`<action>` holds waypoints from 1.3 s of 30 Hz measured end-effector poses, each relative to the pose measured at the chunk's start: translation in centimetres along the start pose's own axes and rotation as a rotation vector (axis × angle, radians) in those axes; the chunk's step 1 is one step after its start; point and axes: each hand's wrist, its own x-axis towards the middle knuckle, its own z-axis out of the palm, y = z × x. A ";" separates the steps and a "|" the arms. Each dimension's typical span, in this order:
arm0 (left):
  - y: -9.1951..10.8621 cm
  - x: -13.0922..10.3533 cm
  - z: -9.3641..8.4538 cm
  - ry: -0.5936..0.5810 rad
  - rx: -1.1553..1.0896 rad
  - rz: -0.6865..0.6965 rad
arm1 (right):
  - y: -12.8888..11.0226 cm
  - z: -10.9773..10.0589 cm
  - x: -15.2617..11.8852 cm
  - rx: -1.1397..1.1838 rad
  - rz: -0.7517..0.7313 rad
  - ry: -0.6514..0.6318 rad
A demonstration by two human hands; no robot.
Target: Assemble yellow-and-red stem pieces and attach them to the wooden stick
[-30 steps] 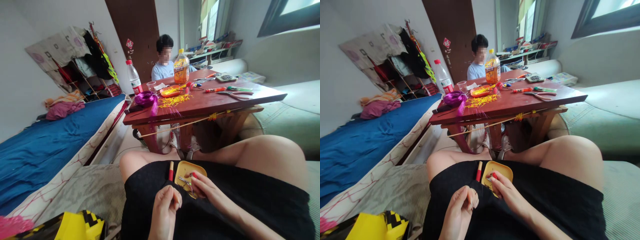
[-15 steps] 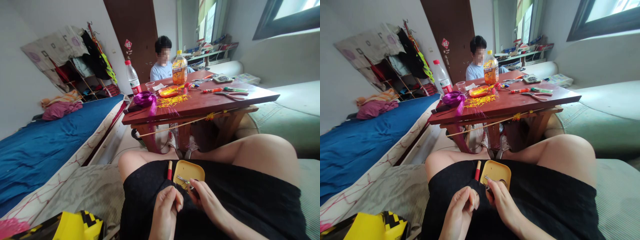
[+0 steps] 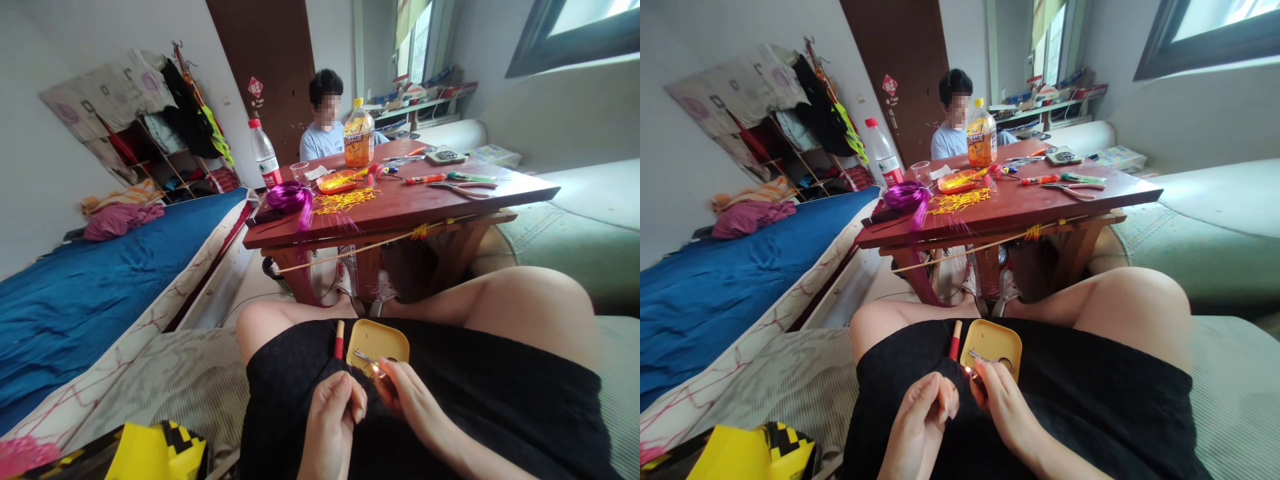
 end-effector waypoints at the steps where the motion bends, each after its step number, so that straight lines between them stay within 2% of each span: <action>1: 0.0 0.0 0.0 -0.002 -0.006 0.002 | 0.0 0.0 0.0 -0.002 -0.003 -0.003; 39: 0.0 0.1 -0.1 -0.022 -0.078 0.010 | -0.2 0.0 0.1 0.022 0.009 -0.020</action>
